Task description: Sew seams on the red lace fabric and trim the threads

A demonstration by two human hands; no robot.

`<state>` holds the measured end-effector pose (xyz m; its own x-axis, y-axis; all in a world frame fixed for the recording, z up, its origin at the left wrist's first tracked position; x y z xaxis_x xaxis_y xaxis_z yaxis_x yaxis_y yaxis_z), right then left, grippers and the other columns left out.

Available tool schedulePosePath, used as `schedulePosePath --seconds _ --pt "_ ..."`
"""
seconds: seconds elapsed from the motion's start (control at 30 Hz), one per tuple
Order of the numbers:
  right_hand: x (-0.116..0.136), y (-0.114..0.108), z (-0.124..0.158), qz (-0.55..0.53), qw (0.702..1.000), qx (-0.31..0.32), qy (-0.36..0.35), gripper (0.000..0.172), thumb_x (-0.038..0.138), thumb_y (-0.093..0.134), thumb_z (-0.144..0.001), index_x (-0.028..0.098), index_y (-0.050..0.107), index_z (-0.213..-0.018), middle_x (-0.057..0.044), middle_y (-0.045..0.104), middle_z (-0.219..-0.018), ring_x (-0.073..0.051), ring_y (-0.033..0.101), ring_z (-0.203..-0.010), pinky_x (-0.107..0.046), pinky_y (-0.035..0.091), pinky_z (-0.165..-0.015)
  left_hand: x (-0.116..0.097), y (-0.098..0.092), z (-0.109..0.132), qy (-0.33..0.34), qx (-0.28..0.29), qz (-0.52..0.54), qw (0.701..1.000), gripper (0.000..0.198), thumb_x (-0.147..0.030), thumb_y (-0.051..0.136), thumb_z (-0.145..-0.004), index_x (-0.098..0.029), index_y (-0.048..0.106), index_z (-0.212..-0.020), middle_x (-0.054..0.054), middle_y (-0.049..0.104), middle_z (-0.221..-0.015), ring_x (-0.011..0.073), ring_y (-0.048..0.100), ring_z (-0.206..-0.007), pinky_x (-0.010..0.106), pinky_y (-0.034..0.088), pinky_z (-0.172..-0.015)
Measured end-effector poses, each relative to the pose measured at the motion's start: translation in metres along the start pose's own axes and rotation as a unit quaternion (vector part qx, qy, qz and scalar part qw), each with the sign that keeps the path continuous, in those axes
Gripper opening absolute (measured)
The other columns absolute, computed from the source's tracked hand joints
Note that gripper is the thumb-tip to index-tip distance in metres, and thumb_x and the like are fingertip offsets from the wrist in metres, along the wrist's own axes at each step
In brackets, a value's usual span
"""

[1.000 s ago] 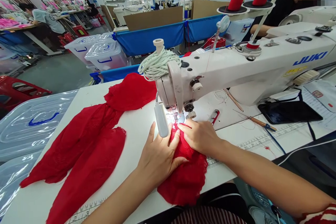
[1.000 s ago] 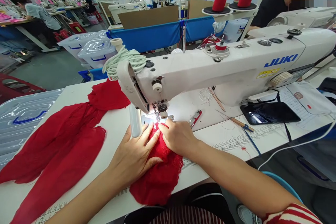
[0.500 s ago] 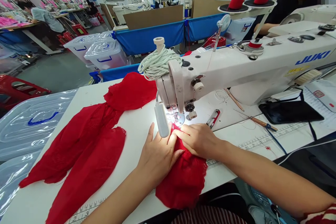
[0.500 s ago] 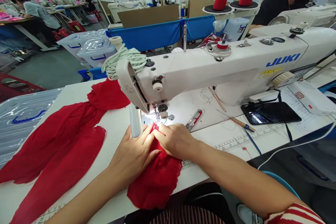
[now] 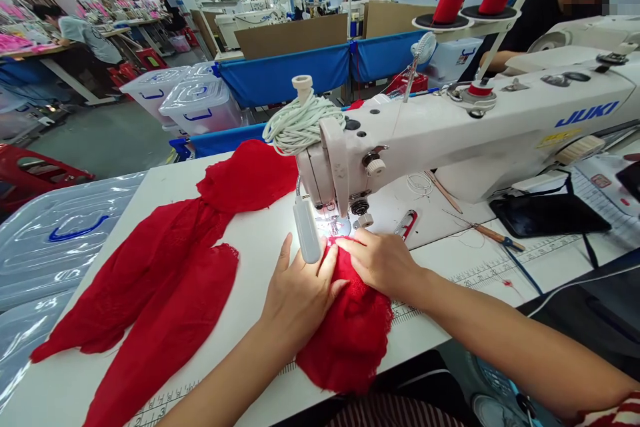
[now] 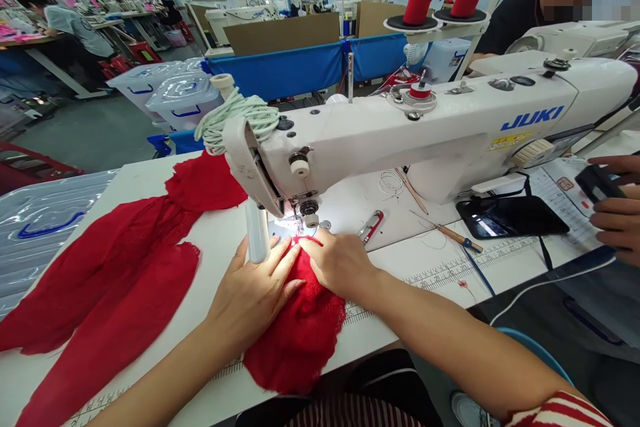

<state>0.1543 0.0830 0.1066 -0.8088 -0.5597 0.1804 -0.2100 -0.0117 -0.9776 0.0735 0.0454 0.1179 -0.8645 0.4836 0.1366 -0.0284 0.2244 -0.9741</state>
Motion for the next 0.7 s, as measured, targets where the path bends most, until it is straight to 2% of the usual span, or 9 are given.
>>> schedulePosePath --seconds 0.1,0.2,0.33,0.47,0.7 --pt "0.001 0.002 -0.001 0.009 1.0 0.017 -0.006 0.029 0.021 0.042 -0.088 0.023 0.064 -0.105 -0.004 0.063 -0.087 -0.012 0.053 -0.062 -0.029 0.018 -0.05 0.008 -0.005 -0.004 0.01 -0.041 0.02 0.999 0.04 -0.037 0.04 -0.092 -0.013 0.055 -0.121 0.016 0.06 -0.125 0.0316 0.056 -0.113 0.055 0.033 -0.104" --pt "0.004 0.002 -0.002 0.017 0.999 0.019 -0.021 0.028 0.021 0.043 -0.087 0.022 0.064 -0.105 -0.003 0.063 -0.087 -0.011 0.051 -0.06 -0.03 0.016 -0.049 0.017 -0.007 -0.009 0.031 -0.089 0.04 0.995 0.044 -0.034 0.036 -0.094 -0.007 0.051 -0.126 0.018 0.057 -0.128 0.0297 0.052 -0.118 0.051 0.039 -0.102" --pt "0.007 0.0 -0.001 0.017 0.999 0.019 -0.038 0.03 0.021 0.043 -0.086 0.022 0.063 -0.109 -0.004 0.064 -0.09 -0.011 0.048 -0.059 -0.03 0.015 -0.05 0.021 0.002 -0.011 0.054 -0.077 0.034 0.995 0.048 -0.037 0.032 -0.095 -0.007 0.051 -0.127 0.017 0.059 -0.126 0.0275 0.053 -0.119 0.048 0.041 -0.102" --pt "0.008 0.0 -0.001 0.015 0.999 0.018 -0.047 0.027 0.022 0.043 -0.086 0.021 0.065 -0.102 -0.003 0.063 -0.085 -0.011 0.047 -0.059 -0.03 0.014 -0.05 0.018 0.0 -0.008 0.052 -0.078 0.028 0.995 0.048 -0.038 0.03 -0.095 -0.008 0.054 -0.124 0.016 0.062 -0.122 0.0273 0.057 -0.114 0.048 0.042 -0.1" --pt "0.008 0.0 -0.002 0.018 0.999 0.019 -0.043 0.027 0.021 0.044 -0.086 0.02 0.065 -0.103 -0.004 0.062 -0.083 -0.011 0.047 -0.058 -0.03 0.014 -0.05 0.017 0.002 -0.006 0.051 -0.081 0.005 0.995 0.048 -0.039 0.031 -0.094 -0.008 0.051 -0.126 0.014 0.06 -0.126 0.0266 0.058 -0.112 0.047 0.039 -0.102"
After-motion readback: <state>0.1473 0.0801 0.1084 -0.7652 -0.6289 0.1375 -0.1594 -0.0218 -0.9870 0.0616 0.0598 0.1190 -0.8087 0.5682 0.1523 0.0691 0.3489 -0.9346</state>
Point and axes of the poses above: each hand's wrist, its own z-axis away from the middle knuckle, its own y-axis out of the palm, x = y × z, the point moved 9 cm from there along -z, towards the middle knuckle
